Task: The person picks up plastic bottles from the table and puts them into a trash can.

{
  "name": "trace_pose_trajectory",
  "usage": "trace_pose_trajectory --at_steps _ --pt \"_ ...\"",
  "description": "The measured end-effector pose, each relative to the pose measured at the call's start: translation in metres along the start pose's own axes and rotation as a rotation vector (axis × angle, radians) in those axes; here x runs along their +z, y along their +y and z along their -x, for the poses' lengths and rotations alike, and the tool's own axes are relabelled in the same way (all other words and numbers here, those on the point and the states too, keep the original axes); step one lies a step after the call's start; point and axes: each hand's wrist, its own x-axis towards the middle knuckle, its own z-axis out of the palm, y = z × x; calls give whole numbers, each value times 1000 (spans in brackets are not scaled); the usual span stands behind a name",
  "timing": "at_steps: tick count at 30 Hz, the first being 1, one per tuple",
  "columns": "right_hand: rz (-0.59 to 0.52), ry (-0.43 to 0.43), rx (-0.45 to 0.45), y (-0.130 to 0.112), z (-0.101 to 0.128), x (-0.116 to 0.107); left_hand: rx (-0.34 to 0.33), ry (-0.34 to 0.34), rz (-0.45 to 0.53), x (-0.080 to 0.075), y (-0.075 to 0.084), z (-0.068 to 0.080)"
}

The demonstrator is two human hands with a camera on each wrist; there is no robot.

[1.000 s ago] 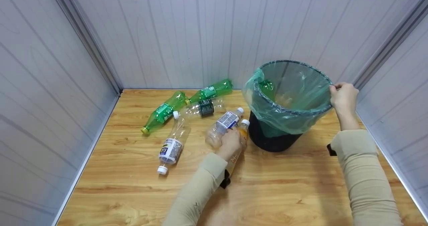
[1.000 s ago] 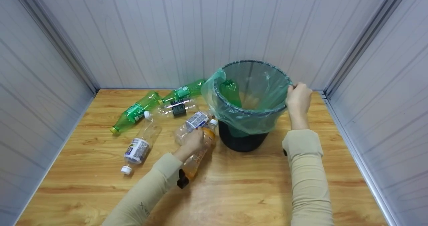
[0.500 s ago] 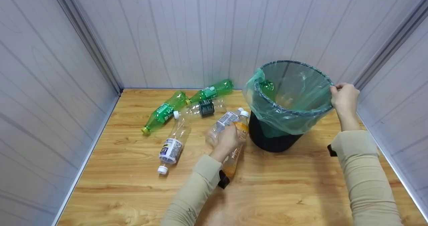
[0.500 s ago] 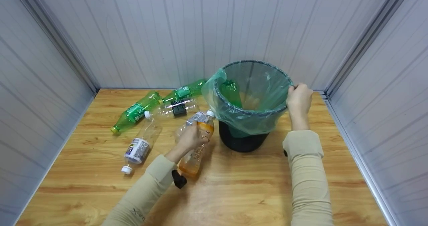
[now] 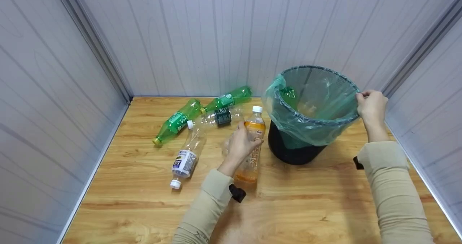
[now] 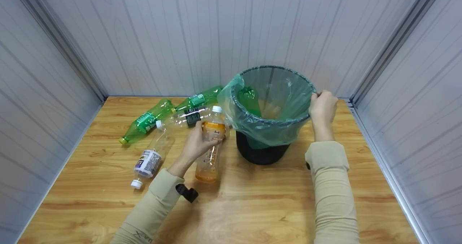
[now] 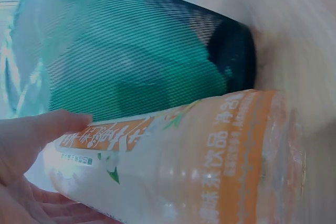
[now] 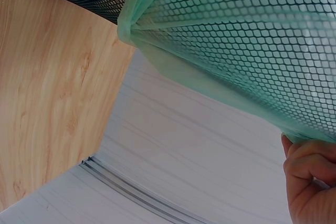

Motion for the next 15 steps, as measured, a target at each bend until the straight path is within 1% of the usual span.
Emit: trace_pose_trajectory --at_steps 4,7,9,15 --pt "-2 -1 -1 1 1 0 -20 27 45 -8 4 2" --pt "-4 -5 -1 1 0 -1 -8 53 69 -15 8 4" --pt "-5 -11 2 0 0 -1 17 71 101 -19 10 6" --pt "9 -19 12 0 -1 -2 125 111 220 -34 21 9"
